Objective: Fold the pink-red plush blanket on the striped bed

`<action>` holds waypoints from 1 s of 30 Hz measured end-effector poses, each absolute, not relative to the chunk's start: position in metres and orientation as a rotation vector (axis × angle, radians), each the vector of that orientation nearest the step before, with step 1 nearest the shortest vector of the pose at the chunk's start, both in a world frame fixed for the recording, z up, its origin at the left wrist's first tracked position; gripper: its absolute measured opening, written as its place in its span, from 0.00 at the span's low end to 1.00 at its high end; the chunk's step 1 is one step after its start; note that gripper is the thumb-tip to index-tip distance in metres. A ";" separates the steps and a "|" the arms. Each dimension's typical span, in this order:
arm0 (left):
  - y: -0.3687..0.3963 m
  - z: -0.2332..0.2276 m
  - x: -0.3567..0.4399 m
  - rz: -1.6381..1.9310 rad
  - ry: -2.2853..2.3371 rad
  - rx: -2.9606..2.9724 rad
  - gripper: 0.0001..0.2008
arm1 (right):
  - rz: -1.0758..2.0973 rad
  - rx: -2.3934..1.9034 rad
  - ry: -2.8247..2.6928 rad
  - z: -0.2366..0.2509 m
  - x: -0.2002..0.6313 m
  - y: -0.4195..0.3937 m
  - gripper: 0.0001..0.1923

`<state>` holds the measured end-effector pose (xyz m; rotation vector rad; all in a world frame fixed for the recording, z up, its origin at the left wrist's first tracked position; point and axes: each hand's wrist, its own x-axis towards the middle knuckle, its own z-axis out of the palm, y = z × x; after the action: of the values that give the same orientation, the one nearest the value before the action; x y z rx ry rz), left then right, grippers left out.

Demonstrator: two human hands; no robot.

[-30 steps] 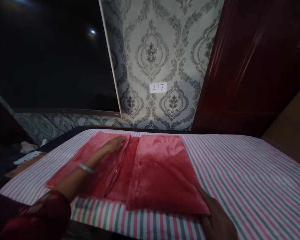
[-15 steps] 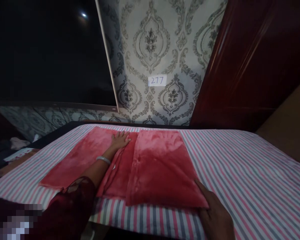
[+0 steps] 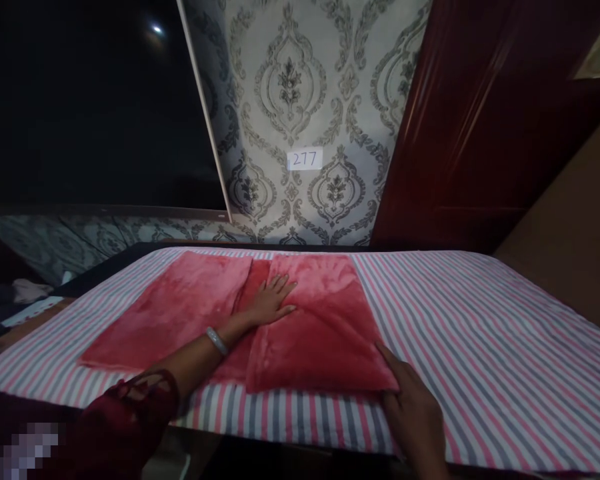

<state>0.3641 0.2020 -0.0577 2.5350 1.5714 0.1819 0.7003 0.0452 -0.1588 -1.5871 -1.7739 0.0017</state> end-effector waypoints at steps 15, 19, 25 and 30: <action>0.099 -0.059 0.332 0.853 1.292 1.424 0.42 | 0.020 -1.609 -1.634 -0.135 0.682 0.038 0.33; 0.084 -0.057 0.351 0.895 1.216 1.465 0.44 | -0.006 -1.548 -1.638 -0.129 0.678 0.037 0.33; 0.092 -0.057 0.347 0.857 1.335 1.790 0.42 | 0.040 -1.581 -1.681 -0.127 0.673 0.036 0.34; 0.087 -0.061 0.338 0.784 1.271 1.790 0.40 | 0.047 -1.516 -1.688 -0.133 0.679 0.038 0.30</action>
<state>0.3376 0.0867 -0.0609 1.7897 1.2713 0.7843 0.6786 0.0384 -0.1326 -1.5160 -1.6883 0.0471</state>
